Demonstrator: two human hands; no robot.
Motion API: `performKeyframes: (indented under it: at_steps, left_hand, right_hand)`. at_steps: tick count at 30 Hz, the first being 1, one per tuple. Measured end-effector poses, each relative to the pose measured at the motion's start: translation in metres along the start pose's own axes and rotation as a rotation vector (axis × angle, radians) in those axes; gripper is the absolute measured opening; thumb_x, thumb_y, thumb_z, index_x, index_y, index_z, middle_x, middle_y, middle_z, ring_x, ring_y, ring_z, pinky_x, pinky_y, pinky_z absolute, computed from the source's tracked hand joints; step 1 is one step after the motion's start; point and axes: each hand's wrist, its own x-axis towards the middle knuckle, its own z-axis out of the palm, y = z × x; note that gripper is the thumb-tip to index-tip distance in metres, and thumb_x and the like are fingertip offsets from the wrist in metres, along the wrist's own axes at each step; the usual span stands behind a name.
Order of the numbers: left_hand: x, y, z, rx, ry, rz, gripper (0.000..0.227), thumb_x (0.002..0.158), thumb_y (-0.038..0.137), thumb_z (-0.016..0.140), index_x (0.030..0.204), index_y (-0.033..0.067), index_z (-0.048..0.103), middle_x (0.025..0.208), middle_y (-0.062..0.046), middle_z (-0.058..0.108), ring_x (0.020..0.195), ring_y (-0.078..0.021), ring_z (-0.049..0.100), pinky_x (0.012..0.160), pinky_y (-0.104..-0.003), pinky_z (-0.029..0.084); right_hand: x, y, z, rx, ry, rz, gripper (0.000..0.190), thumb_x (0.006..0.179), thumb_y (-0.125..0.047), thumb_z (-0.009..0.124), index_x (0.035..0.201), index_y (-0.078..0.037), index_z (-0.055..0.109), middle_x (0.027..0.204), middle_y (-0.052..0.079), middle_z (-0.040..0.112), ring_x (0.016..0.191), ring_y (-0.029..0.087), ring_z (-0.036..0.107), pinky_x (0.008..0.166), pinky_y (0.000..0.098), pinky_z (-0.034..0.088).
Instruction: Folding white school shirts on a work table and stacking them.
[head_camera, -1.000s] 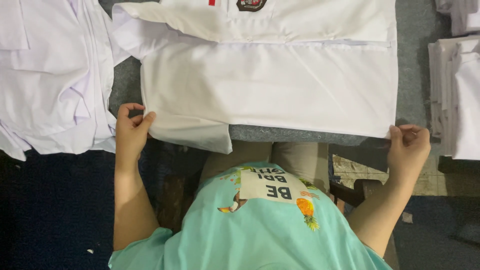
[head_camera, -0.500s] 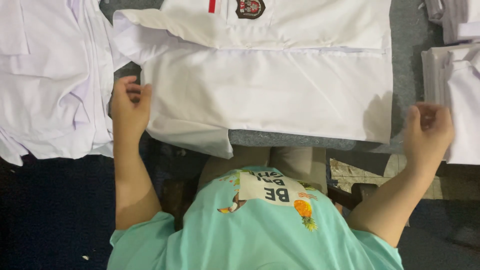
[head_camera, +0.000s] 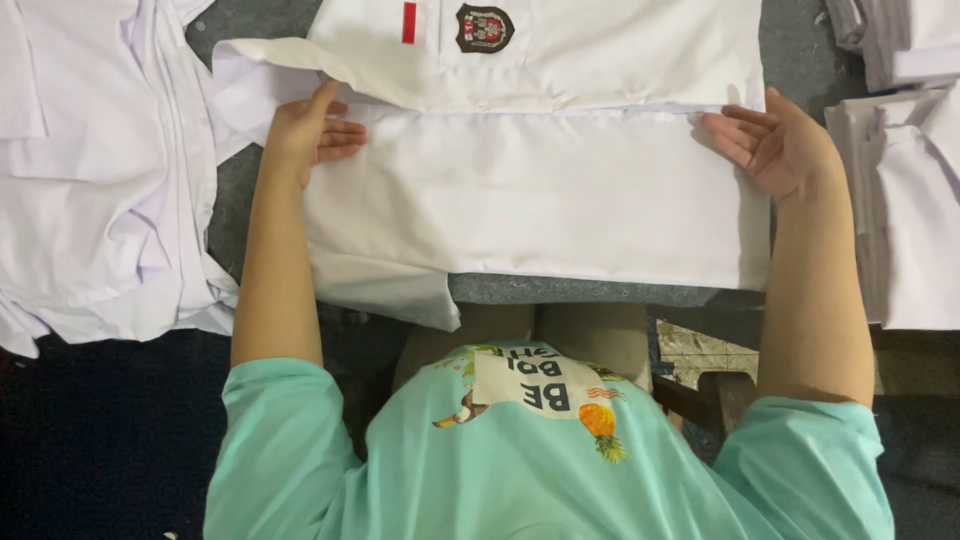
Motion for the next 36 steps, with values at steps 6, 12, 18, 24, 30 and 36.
performKeyframes:
  at_steps: [6, 12, 18, 24, 30, 36]
  left_hand:
    - [0.0, -0.002, -0.004, -0.018, -0.269, 0.094, 0.026, 0.09, 0.027, 0.072, 0.11, 0.0108, 0.065, 0.106, -0.014, 0.077, 0.098, -0.0226, 0.079, 0.082, -0.029, 0.065]
    - [0.024, -0.005, 0.016, -0.135, -0.057, 0.078, 0.055, 0.077, 0.06, 0.074, 0.094, 0.0149, 0.047, 0.101, -0.017, 0.08, 0.084, -0.0202, 0.082, 0.073, -0.031, 0.07]
    - [0.048, -0.031, 0.02, -0.71, 0.13, 0.112, 0.03, 0.086, 0.007, 0.071, 0.111, -0.0083, 0.063, 0.095, -0.015, 0.056, 0.079, -0.0318, 0.07, 0.085, -0.047, 0.073]
    - [0.052, -0.041, 0.012, -0.761, -0.005, 0.207, 0.04, 0.093, 0.013, 0.065, 0.131, 0.001, 0.06, 0.114, -0.017, 0.074, 0.094, -0.0354, 0.077, 0.086, -0.047, 0.07]
    - [0.044, -0.036, 0.014, -0.752, 0.055, 0.233, 0.044, 0.094, 0.014, 0.061, 0.137, 0.0039, 0.059, 0.123, -0.015, 0.074, 0.104, -0.0327, 0.078, 0.09, -0.051, 0.07]
    - [0.014, -0.02, 0.022, -0.546, 0.354, 0.302, 0.051, 0.081, 0.007, 0.063, 0.132, 0.0039, 0.063, 0.13, -0.011, 0.069, 0.121, -0.027, 0.066, 0.084, -0.039, 0.078]
  right_hand:
    - [0.028, 0.0, 0.001, 0.006, 0.168, 0.039, 0.041, 0.103, -0.033, 0.061, 0.123, 0.003, 0.063, 0.113, 0.013, 0.08, 0.092, 0.012, 0.085, 0.079, 0.0144, 0.074]
    - [0.02, 0.007, 0.025, -0.052, 0.297, -0.141, 0.023, 0.098, -0.013, 0.07, 0.109, 0.006, 0.066, 0.087, 0.016, 0.08, 0.071, 0.018, 0.083, 0.067, 0.0221, 0.077]
    - [0.022, 0.01, 0.021, 0.033, 0.426, -0.32, 0.036, 0.099, -0.016, 0.075, 0.088, -0.014, 0.041, 0.086, 0.011, 0.073, 0.075, 0.023, 0.087, 0.066, 0.0328, 0.079]
    - [0.036, 0.014, 0.003, 0.151, 0.435, -0.38, 0.036, 0.091, 0.005, 0.074, 0.108, -0.01, 0.045, 0.093, 0.013, 0.071, 0.071, 0.023, 0.082, 0.063, 0.0287, 0.077]
    - [0.01, 0.017, -0.006, -0.087, 0.303, -0.522, 0.033, 0.096, 0.01, 0.071, 0.106, -0.014, 0.05, 0.085, 0.003, 0.056, 0.078, 0.021, 0.079, 0.068, 0.0292, 0.074]
    - [-0.001, 0.022, 0.001, -0.363, 0.341, -0.418, 0.027, 0.095, -0.001, 0.071, 0.109, -0.016, 0.053, 0.098, 0.005, 0.074, 0.076, 0.016, 0.08, 0.073, 0.0216, 0.073]
